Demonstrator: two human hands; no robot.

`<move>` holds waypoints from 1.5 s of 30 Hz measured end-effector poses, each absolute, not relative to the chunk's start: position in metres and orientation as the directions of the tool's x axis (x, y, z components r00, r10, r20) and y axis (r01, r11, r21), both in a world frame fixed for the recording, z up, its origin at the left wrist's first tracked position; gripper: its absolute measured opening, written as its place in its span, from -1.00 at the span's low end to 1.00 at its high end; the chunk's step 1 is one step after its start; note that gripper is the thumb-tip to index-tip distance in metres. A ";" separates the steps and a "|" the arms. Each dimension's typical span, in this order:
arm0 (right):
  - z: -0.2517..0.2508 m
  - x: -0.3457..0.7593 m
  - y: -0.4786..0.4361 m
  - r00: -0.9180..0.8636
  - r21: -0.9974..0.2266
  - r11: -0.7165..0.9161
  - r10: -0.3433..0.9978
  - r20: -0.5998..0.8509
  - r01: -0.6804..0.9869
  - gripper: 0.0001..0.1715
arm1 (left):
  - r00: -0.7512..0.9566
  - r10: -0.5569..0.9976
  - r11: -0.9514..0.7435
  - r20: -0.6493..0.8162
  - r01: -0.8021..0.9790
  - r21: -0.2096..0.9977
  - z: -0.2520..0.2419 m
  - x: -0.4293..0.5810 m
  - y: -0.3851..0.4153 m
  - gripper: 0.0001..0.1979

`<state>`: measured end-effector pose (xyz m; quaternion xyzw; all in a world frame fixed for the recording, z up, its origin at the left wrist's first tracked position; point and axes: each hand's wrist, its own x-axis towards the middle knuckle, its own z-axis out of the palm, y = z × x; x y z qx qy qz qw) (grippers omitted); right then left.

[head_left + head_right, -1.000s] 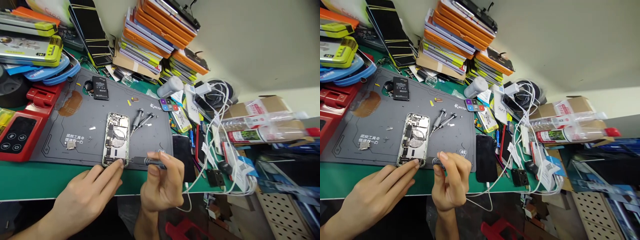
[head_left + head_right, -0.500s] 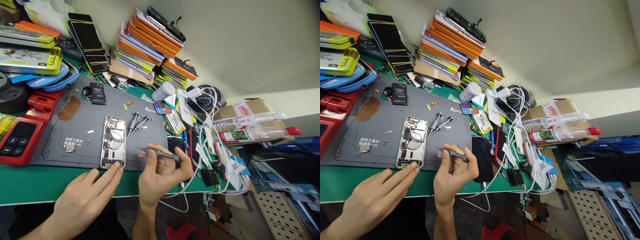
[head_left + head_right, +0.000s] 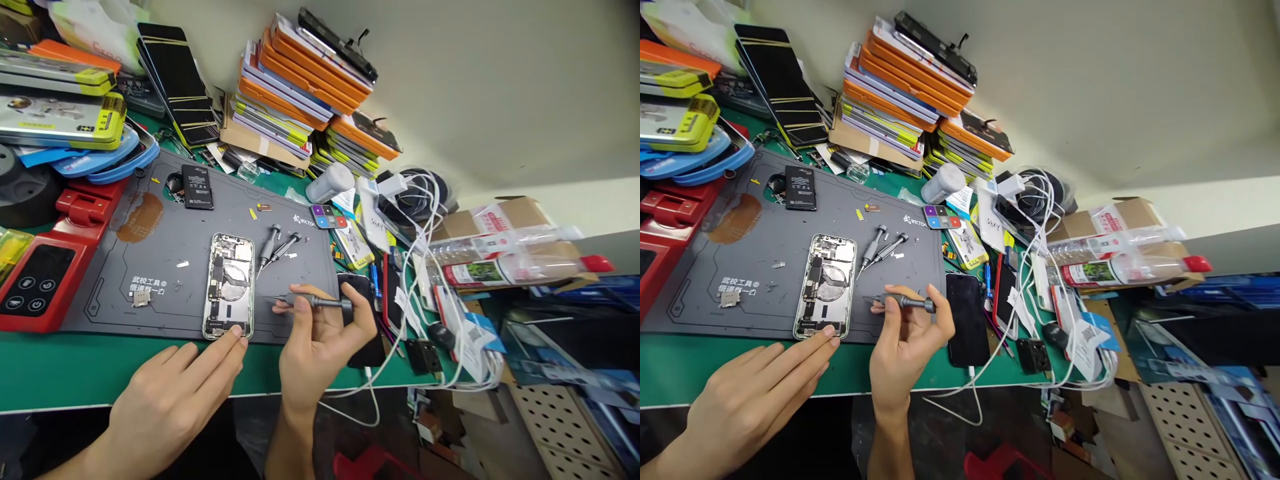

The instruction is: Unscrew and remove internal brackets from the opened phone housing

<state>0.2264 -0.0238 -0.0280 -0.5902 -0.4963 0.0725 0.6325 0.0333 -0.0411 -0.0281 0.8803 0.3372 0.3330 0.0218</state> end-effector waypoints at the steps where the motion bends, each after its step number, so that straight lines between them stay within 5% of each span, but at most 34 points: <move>1: -0.027 0.227 -0.025 0.512 -0.816 0.312 0.654 0.557 0.487 -0.49 | 0.550 0.606 -0.774 0.575 0.576 0.264 -0.028 0.034 -0.041 -0.64; 5: -0.021 0.225 -0.036 0.542 -0.878 0.368 0.691 0.479 0.306 -0.55 | 0.502 0.627 -0.757 0.596 0.574 0.313 -0.025 0.035 -0.039 -0.72; 9: -0.019 0.213 -0.049 0.430 -0.971 0.236 0.872 0.233 0.047 -0.59 | 0.473 0.659 -0.734 0.585 0.574 0.362 -0.025 0.036 -0.038 -0.70; 13: -0.021 0.204 -0.051 0.371 -0.978 0.206 0.911 0.178 -0.036 -0.58 | 0.485 0.657 -0.737 0.577 0.572 0.360 -0.025 0.035 -0.038 -0.73; 37: -0.025 0.208 -0.051 0.305 -0.980 0.199 0.933 0.190 0.002 -0.53 | 0.577 0.623 -0.776 0.528 0.541 0.324 -0.021 0.030 -0.036 -0.70; 45: -0.023 0.207 -0.050 0.298 -0.964 0.227 0.938 0.177 -0.139 -0.55 | 0.590 0.613 -0.784 0.525 0.535 0.314 -0.021 0.031 -0.035 -0.71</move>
